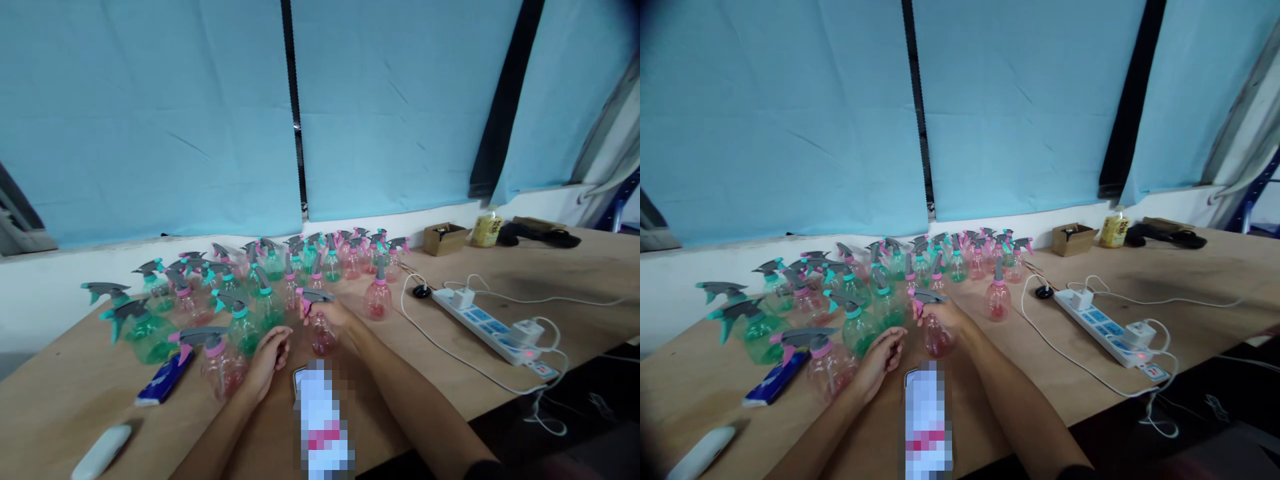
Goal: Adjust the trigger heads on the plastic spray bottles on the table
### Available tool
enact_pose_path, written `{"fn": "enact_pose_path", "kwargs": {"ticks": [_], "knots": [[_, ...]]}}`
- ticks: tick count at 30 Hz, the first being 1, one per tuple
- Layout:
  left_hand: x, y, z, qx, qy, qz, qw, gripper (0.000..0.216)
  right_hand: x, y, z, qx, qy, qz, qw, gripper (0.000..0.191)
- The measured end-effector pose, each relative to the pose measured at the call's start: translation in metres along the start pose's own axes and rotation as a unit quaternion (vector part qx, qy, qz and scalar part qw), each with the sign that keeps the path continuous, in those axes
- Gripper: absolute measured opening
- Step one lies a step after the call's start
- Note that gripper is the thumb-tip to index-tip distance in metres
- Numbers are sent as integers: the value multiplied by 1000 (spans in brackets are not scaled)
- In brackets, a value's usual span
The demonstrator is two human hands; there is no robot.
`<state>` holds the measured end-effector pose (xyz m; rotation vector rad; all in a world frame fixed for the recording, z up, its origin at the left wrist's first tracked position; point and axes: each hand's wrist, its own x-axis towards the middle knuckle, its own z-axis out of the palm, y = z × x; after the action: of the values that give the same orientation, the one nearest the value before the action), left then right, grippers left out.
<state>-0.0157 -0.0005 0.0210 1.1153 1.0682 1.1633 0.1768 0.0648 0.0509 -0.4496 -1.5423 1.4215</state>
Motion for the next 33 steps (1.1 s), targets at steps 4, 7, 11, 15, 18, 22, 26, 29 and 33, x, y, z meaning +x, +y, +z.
{"fn": "enact_pose_path", "kwargs": {"ticks": [4, 7, 11, 15, 18, 22, 26, 29, 33], "knots": [[0, -1, -1, 0, -6, 2, 1000, 30, -1, -1, 0, -12, -4, 15, 1000, 16], [0, -2, -1, 1, -8, 2, 1000, 31, -1, -4, 0, -21, -16, 19, 999, 18], [0, -1, -1, 4, -5, 2, 1000, 31, 0, -4, 2, -5, -19, -1, 1000, 18], [0, -1, -1, 8, -4, 3, 1000, 33, 0, -4, 4, -8, 1, 6, 1000, 15], [0, -2, -1, 7, -6, 2, 1000, 32, -2, -4, 4, -26, 21, 33, 999, 17], [1, -2, -2, 11, -3, 0, 1000, 30, -2, -3, 3, -33, 19, 37, 999, 18], [0, -2, -1, 7, -10, 4, 1000, 29, -1, -2, 4, -4, 17, 11, 1000, 15], [0, -1, -1, 11, -6, 2, 1000, 30, -2, -3, 7, 9, 22, 0, 1000, 14], [1, -3, -2, 10, -6, 3, 1000, 31, -1, 1, 8, -26, 47, -17, 998, 17]]}}
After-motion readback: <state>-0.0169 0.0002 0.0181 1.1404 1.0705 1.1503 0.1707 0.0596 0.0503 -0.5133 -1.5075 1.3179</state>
